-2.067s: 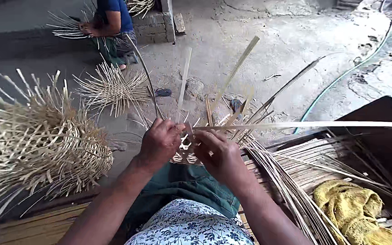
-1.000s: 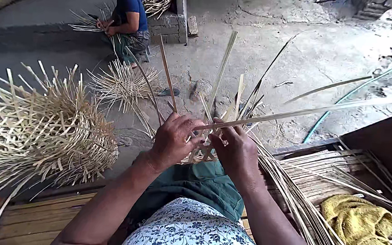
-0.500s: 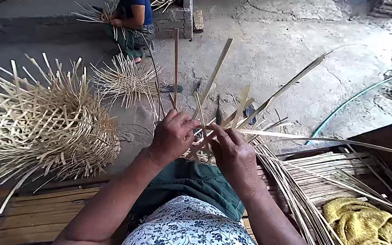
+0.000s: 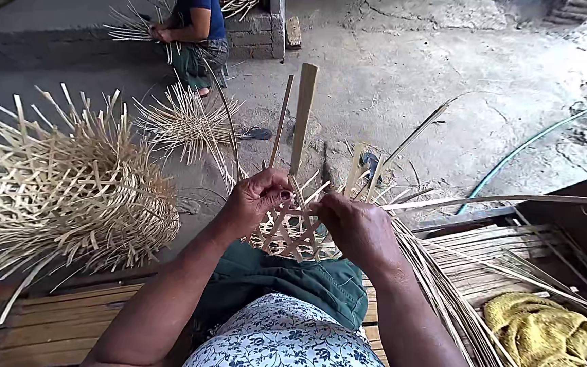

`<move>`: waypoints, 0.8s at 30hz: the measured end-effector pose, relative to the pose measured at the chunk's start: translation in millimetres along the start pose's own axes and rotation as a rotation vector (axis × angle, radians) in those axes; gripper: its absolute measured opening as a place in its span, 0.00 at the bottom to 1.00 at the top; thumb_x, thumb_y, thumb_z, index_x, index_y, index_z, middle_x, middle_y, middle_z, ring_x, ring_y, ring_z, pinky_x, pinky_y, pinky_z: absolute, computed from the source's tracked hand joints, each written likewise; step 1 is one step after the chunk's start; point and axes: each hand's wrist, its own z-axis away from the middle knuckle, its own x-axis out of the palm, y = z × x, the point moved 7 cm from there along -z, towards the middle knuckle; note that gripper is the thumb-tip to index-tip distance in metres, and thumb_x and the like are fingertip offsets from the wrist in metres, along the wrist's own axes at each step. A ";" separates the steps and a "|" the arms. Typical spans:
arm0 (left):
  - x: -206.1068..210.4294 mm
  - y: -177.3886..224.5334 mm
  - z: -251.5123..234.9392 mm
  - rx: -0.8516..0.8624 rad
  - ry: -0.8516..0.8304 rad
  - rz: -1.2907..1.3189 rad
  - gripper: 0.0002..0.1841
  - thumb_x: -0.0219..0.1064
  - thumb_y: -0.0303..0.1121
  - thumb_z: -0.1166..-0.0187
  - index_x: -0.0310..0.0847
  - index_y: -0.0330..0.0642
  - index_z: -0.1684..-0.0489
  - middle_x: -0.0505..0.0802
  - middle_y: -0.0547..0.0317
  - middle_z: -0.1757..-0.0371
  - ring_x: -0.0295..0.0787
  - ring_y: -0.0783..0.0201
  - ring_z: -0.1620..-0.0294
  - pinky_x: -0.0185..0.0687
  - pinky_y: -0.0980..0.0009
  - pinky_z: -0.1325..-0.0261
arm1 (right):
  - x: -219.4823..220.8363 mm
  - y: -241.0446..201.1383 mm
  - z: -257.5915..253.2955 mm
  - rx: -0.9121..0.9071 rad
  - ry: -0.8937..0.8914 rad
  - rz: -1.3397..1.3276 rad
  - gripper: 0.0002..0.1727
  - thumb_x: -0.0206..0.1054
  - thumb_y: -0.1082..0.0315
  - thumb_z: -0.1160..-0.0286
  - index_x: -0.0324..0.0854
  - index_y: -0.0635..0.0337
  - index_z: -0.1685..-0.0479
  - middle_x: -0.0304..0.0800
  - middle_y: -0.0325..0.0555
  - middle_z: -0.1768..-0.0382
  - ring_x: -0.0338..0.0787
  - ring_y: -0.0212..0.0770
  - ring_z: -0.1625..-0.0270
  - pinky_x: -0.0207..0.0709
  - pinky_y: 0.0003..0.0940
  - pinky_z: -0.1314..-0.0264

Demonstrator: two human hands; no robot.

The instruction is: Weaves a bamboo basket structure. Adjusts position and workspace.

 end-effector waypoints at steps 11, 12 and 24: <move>-0.7 -16.4 6.7 0.067 -0.019 0.173 0.04 0.71 0.29 0.21 0.88 0.48 0.54 0.92 0.66 0.51 0.90 0.72 0.50 0.90 0.73 0.46 | 1.6 10.1 1.1 0.162 -0.056 0.029 0.25 0.66 0.42 0.23 0.82 0.53 0.77 0.76 0.40 0.88 0.81 0.45 0.83 0.69 0.50 0.81; -0.7 -11.9 8.0 0.094 0.011 0.083 0.05 0.72 0.28 0.21 0.87 0.44 0.53 0.92 0.64 0.52 0.91 0.72 0.53 0.90 0.74 0.48 | 1.8 10.8 0.4 0.169 -0.064 0.034 0.25 0.66 0.41 0.23 0.82 0.53 0.77 0.77 0.41 0.88 0.82 0.46 0.83 0.69 0.50 0.81; 19.2 44.1 -21.2 0.372 -0.056 -0.938 0.24 0.79 0.39 0.31 0.89 0.46 0.34 0.91 0.51 0.61 0.85 0.50 0.60 0.82 0.58 0.60 | 5.2 28.2 10.6 0.181 0.245 -0.307 0.13 0.75 0.62 0.27 0.89 0.60 0.51 0.88 0.46 0.59 0.82 0.30 0.74 0.81 0.27 0.71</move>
